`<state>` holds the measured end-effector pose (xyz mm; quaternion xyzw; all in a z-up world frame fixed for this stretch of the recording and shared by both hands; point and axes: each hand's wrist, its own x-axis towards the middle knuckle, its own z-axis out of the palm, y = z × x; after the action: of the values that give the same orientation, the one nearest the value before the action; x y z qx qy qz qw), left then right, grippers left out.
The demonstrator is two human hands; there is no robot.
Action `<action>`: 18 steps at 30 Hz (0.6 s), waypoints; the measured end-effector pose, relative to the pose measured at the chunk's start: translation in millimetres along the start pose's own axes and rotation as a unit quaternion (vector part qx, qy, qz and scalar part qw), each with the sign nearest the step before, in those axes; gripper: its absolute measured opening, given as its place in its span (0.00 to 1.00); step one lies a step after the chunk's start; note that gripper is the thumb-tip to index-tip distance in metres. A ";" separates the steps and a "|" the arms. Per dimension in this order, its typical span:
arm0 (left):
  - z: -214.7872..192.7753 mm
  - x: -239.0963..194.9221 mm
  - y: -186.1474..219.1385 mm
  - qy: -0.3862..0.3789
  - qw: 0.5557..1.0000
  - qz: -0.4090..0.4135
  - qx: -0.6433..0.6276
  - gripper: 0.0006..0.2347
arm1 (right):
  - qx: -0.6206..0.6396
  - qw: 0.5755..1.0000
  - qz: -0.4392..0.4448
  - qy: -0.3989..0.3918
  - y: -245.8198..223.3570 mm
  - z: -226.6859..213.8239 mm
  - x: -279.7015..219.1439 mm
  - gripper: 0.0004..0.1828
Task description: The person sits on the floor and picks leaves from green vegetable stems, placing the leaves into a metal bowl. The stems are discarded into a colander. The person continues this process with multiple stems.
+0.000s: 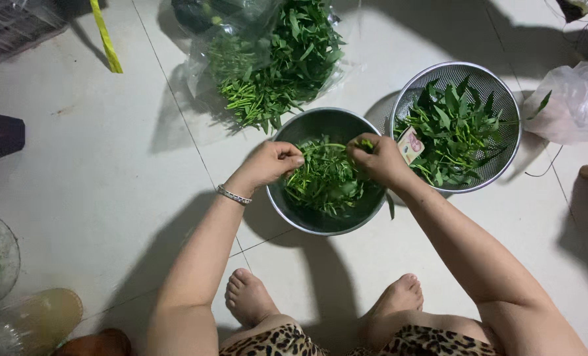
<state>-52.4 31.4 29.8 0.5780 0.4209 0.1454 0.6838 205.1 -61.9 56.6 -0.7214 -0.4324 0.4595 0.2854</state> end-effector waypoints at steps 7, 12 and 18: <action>-2.5 8.8 -18.0 0.033 0.954 -0.038 0.296 0.08 | 0.056 0.994 -0.030 0.086 43.6 -8.2 31.9 0.12; -0.5 10.1 -24.9 0.056 0.915 -0.041 0.398 0.11 | -0.023 0.987 0.038 0.155 41.8 -18.9 38.1 0.17; 31.1 1.3 2.2 -0.023 0.932 -0.010 0.361 0.10 | -0.087 0.993 -0.075 -0.018 13.1 17.8 4.5 0.15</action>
<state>-27.9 12.2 30.6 0.7849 0.4346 -0.0362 0.4400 194.5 -63.7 36.6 -0.7010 -0.5282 0.4104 0.2474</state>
